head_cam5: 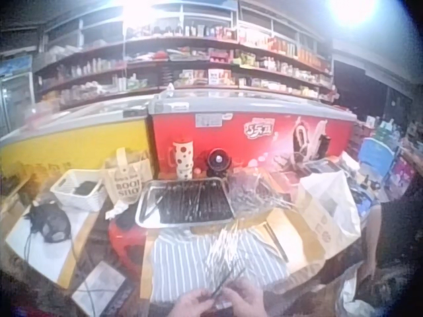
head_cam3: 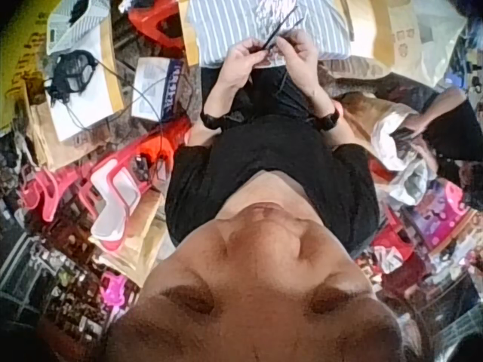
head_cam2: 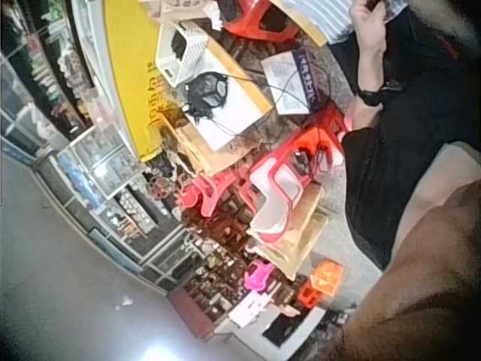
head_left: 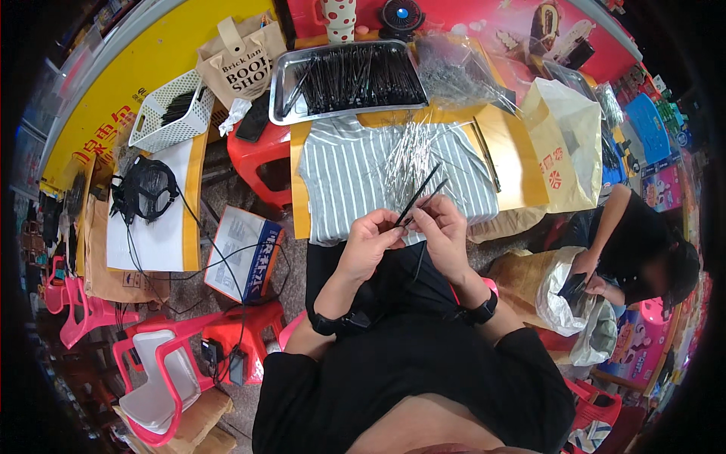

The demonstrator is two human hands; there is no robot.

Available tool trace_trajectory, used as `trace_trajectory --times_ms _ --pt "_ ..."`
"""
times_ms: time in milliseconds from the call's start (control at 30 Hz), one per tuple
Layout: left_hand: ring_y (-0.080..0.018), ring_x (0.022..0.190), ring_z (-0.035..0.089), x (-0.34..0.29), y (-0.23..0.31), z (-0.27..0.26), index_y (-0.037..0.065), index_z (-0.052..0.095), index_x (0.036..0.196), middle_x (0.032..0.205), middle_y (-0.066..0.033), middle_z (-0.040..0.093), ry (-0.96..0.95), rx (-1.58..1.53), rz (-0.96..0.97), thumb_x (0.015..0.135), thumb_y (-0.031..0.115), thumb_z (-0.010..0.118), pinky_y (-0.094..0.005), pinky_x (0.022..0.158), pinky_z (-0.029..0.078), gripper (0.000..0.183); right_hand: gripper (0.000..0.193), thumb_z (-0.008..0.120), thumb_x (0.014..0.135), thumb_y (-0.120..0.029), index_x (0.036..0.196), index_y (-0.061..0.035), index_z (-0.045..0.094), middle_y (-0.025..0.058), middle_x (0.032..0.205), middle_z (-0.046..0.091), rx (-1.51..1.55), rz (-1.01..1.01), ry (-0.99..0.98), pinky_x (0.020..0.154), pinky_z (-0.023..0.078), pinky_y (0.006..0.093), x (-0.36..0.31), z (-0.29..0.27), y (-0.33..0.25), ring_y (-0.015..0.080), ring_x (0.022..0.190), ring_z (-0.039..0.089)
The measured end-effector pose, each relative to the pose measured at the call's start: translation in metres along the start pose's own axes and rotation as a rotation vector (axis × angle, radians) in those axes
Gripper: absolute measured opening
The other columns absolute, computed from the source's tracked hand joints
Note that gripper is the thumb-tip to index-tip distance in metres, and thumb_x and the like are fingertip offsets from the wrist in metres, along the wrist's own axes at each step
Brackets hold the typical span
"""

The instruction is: Sorting and arranging thin silver and black metal rods on a workspace.

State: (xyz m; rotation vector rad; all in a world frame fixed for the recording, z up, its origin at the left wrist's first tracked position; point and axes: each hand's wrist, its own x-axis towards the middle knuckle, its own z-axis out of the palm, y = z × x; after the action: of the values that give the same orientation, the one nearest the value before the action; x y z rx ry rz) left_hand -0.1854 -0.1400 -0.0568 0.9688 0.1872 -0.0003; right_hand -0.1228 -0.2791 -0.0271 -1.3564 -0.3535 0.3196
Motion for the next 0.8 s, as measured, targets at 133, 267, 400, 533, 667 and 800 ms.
trace_trajectory --times_ms 133,267,400,533,667,800 --pt "-0.0094 0.071 0.06 0.0015 0.0051 0.0019 0.0 0.06 0.098 0.086 -0.0046 0.064 -0.051 0.028 0.006 0.086 0.0 0.059 -0.0208 0.059 0.046 0.012 0.009 0.056 0.09 -0.003 0.097 0.0027 0.053 0.0041 0.084 0.058 -0.056 -0.065 -0.026 0.065 0.046 0.0222 0.0006 0.003 0.0007 0.0079 0.073 0.056" --pt "-0.0074 0.067 0.057 0.0026 0.0051 0.0031 0.0 0.06 0.097 0.083 -0.0037 0.064 -0.034 0.061 0.0 0.085 -0.001 0.06 -0.0188 0.056 0.043 0.012 0.01 0.055 0.09 -0.002 0.098 0.0022 0.051 0.0039 0.083 0.057 -0.112 -0.117 0.025 0.065 0.045 0.022 -0.0021 0.0042 0.0027 0.007 0.073 0.055" --pt "-0.0053 0.063 0.054 0.0023 0.0063 0.0078 0.0 0.061 0.095 0.08 -0.0026 0.064 -0.02 0.034 0.021 0.084 -0.002 0.06 -0.0166 0.053 0.039 0.011 0.011 0.053 0.09 -0.002 0.099 0.0019 0.049 0.0036 0.083 0.057 -0.117 -0.092 0.026 0.064 0.045 0.0218 -0.0058 0.0045 0.0022 0.0062 0.072 0.055" --pt "-0.005 0.061 0.053 0.0025 0.0037 0.0077 0.0 0.061 0.095 0.079 -0.0023 0.063 -0.018 -0.014 0.005 0.084 -0.002 0.061 -0.0163 0.051 0.038 0.011 0.009 0.053 0.089 -0.001 0.096 0.0017 0.049 0.0036 0.083 0.057 -0.097 -0.081 0.028 0.064 0.044 0.0218 -0.0034 0.0031 0.0015 0.006 0.072 0.054" --pt "-0.0051 0.06 0.053 0.002 0.0013 0.0059 0.0 0.061 0.094 0.078 -0.0022 0.063 -0.025 -0.033 -0.024 0.083 -0.002 0.061 -0.0167 0.05 0.038 0.011 0.006 0.053 0.088 -0.001 0.093 0.0016 0.05 0.004 0.082 0.057 -0.207 -0.181 0.01 0.062 0.044 0.0218 -0.0008 0.0001 0.0015 0.0061 0.073 0.054" --pt "-0.0057 0.059 0.054 0.0024 -0.0013 0.0068 0.0 0.062 0.093 0.077 -0.0024 0.063 -0.018 -0.071 -0.041 0.083 -0.002 0.061 -0.017 0.049 0.038 0.01 0.006 0.054 0.087 0.0 0.092 0.0017 0.051 0.0046 0.081 0.058 -0.158 -0.143 0.032 0.063 0.045 0.0222 -0.0014 0.0008 0.0054 0.0066 0.074 0.055"
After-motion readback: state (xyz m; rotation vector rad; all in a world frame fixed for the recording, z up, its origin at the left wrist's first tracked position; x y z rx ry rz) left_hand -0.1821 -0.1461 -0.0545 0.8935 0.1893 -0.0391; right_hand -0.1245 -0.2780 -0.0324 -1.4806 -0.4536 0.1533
